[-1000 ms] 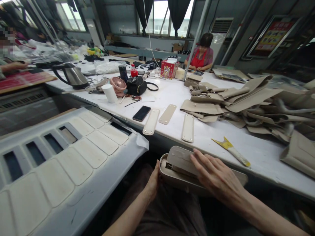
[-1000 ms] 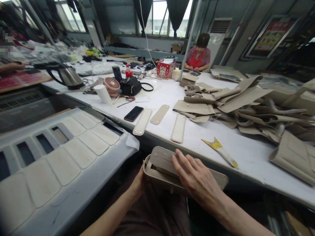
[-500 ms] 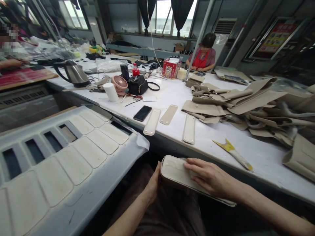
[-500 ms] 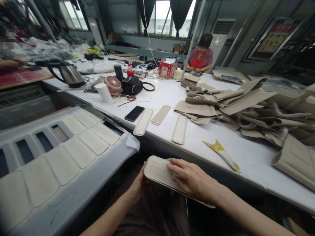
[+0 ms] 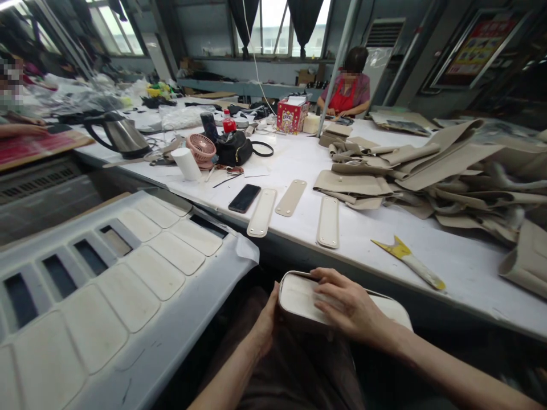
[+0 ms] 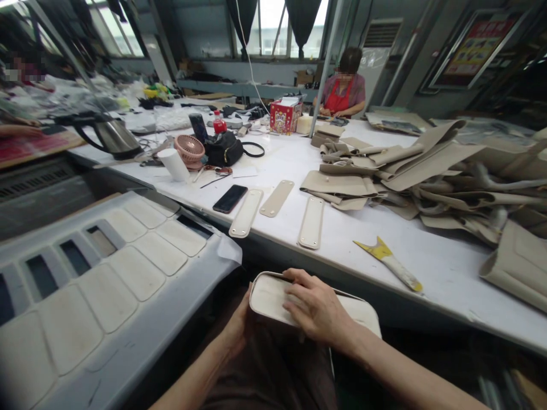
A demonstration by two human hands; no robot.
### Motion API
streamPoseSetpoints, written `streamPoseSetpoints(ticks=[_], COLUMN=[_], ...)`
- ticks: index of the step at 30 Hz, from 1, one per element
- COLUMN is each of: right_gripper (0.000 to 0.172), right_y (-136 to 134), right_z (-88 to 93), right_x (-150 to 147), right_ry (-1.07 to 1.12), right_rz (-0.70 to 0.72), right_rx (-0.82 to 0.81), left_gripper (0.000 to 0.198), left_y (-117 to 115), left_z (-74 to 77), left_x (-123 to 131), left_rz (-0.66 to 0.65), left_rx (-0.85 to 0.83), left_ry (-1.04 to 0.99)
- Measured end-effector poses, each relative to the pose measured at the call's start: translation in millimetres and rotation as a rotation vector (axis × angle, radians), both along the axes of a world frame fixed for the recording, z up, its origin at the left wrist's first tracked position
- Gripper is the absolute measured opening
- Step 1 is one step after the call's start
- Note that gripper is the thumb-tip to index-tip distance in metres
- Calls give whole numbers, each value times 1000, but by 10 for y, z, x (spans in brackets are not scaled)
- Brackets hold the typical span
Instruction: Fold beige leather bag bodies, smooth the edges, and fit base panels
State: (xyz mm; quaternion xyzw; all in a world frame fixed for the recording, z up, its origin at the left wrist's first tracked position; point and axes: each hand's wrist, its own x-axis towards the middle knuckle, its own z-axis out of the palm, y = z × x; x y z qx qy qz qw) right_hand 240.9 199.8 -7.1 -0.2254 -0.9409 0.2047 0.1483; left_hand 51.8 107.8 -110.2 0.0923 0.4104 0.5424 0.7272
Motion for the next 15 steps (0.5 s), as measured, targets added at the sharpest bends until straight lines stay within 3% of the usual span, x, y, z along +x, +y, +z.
streamPoseSetpoints(ticks=[4, 12, 15], right_gripper=[27, 9, 17], right_y=[26, 83, 42], right_z=[-10, 147, 105], right_x=[-116, -278, -279], right_ry=[-70, -259, -250], right_rz=[90, 156, 161], right_rx=[136, 106, 118], left_gripper=[72, 69, 67], left_y=[5, -3, 13], left_z=[-37, -52, -49], left_x=[-32, -17, -28], left_rz=[13, 45, 53], left_rx=[25, -76, -66], left_ry=[-15, 3, -47])
